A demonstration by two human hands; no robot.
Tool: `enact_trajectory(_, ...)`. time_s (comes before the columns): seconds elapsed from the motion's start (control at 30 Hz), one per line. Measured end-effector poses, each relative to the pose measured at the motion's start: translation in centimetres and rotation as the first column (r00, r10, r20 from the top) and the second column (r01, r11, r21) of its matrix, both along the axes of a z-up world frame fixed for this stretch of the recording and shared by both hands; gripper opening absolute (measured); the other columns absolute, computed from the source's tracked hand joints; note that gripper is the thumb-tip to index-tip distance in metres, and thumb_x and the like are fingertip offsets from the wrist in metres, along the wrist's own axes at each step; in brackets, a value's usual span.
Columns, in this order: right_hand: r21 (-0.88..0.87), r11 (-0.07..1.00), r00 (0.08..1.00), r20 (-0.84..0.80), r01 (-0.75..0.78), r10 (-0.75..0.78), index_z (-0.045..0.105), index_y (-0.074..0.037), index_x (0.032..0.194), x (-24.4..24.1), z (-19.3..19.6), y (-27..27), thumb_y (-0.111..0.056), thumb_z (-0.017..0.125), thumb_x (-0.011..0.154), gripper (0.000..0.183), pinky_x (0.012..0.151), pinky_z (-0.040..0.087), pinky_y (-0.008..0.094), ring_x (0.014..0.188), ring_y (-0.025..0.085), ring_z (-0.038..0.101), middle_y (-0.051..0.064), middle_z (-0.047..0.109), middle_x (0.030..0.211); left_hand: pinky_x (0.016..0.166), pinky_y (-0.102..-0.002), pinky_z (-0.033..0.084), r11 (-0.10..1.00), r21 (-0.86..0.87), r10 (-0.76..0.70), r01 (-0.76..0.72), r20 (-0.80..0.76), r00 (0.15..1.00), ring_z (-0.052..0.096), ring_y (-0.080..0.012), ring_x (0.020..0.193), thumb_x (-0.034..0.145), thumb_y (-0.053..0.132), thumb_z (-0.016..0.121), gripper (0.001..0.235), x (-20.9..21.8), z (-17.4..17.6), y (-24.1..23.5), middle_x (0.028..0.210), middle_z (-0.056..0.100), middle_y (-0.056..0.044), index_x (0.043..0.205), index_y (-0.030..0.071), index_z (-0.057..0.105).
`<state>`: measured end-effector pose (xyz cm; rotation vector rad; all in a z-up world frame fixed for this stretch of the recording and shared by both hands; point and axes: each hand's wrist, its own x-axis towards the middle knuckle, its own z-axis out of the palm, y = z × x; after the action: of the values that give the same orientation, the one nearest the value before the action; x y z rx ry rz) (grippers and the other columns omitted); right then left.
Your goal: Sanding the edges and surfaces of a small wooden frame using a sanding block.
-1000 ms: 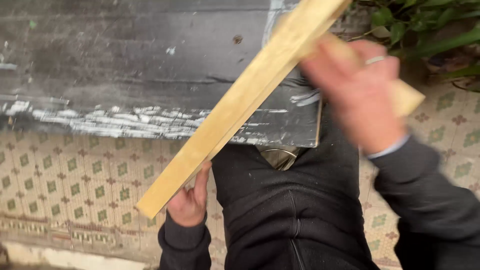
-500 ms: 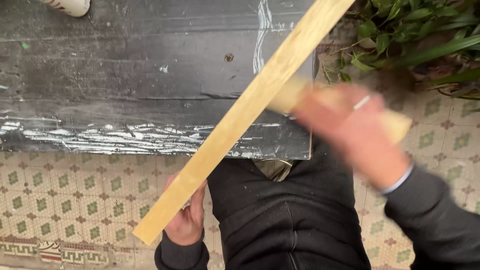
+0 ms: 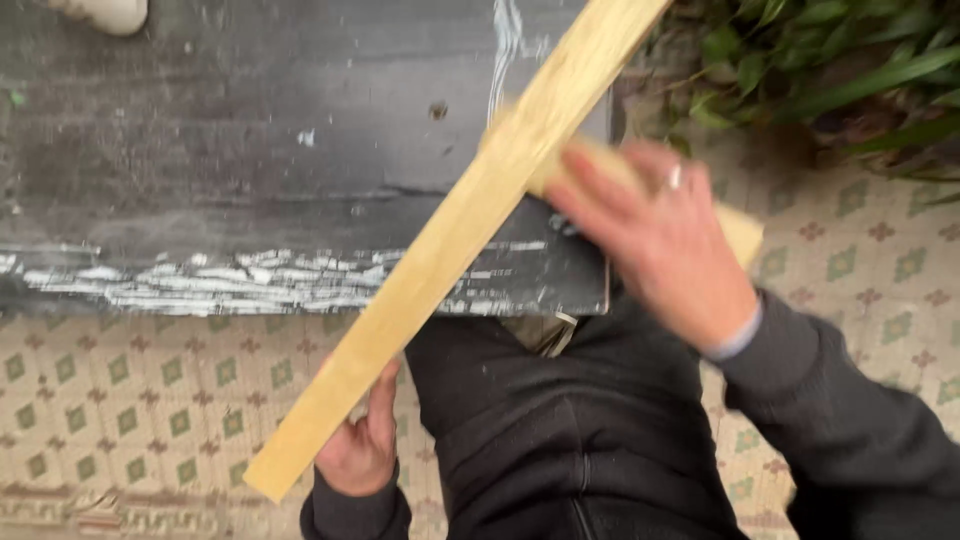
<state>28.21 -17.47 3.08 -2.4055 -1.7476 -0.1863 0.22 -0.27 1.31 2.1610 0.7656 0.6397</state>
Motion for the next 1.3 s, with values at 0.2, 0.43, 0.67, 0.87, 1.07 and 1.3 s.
enact_trajectory(0.2, 0.082, 0.977, 0.978, -0.086, 0.196, -0.189, 0.063, -0.014, 0.146, 2.3, 1.7, 0.5, 0.009, 0.064, 0.091, 0.06, 0.091, 0.044, 0.047, 0.123, 0.033, 0.056, 0.008, 0.059, 0.149, 0.083, -0.032, 0.054, 0.998, 0.064, -0.026, 0.028, -0.031, 0.999, 0.071, -0.0238, 0.093, 0.096, 0.001, 0.075, 0.028, 0.3, -0.2, 0.3, 0.105, 0.072, -0.014, 0.122, -0.004, 0.064)
enact_trajectory(0.43, -0.014, 0.987, 0.98, -0.12, 0.159, -0.16, 0.066, -0.021, 0.144, 1.8, 1.9, 0.1, 0.019, 0.057, 0.085, 0.072, 0.088, 0.044, 0.043, 0.108, 0.028, 0.056, 0.003, 0.06, 0.149, 0.084, -0.031, 0.055, 0.988, -0.155, -0.018, 0.02, 0.013, 1.0, 0.07, -0.0252, 0.096, 0.098, 0.0, 0.07, 0.025, -0.6, -0.6, -0.2, 0.111, 0.07, -0.016, 0.122, -0.004, 0.065)
enact_trajectory(0.67, 0.071, 0.994, 0.975, -0.212, 0.079, -0.062, 0.061, -0.017, 0.143, 1.8, 1.6, -0.4, 0.005, 0.064, 0.086, 0.061, 0.099, 0.043, 0.047, 0.111, 0.03, 0.055, 0.006, 0.057, 0.149, 0.084, -0.03, 0.056, 1.0, 0.007, -0.022, 0.021, 0.008, 1.0, 0.073, -0.0239, 0.094, 0.097, 0.001, 0.074, 0.025, 0.7, -0.2, 0.3, 0.107, 0.073, -0.014, 0.12, -0.003, 0.065)
enact_trajectory(0.87, 0.049, 0.995, 0.984, -0.157, 0.088, -0.08, 0.06, -0.015, 0.145, -0.2, 0.7, -0.2, 0.01, 0.061, 0.084, 0.067, 0.099, 0.041, 0.048, 0.12, 0.033, 0.055, 0.007, 0.061, 0.146, 0.08, -0.031, 0.056, 0.999, 0.05, 0.003, -0.002, -0.015, 1.0, 0.074, -0.0238, 0.088, 0.093, 0.002, 0.078, 0.03, 0.1, -0.7, 0.2, 0.102, 0.075, -0.014, 0.121, -0.004, 0.066)
enact_trajectory(1.07, -0.252, 0.942, 0.967, -0.069, 0.221, -0.245, 0.056, -0.019, 0.152, 1.6, 2.9, 0.8, 0.005, 0.057, 0.093, 0.063, 0.079, 0.04, 0.046, 0.105, 0.031, 0.056, 0.009, 0.064, 0.128, 0.08, -0.031, 0.057, 0.999, -0.033, 0.003, -0.004, -0.012, 1.0, 0.073, -0.0246, 0.087, 0.095, 0.0, 0.075, 0.026, -0.7, -0.6, -0.2, 0.102, 0.073, -0.014, 0.12, -0.003, 0.066)
enact_trajectory(1.3, -0.353, 0.9, 0.915, -0.214, 0.253, -0.342, 0.057, -0.032, 0.154, 2.4, 3.9, -0.2, -0.003, 0.06, 0.1, 0.061, 0.083, 0.045, 0.045, 0.104, 0.029, 0.058, 0.005, 0.068, 0.115, 0.082, -0.031, 0.056, 0.998, 0.029, -0.054, 0.053, 0.022, 0.998, 0.072, -0.0252, 0.094, 0.097, 0.0, 0.073, 0.023, 0.3, -0.4, 0.1, 0.108, 0.071, -0.015, 0.118, -0.003, 0.065)
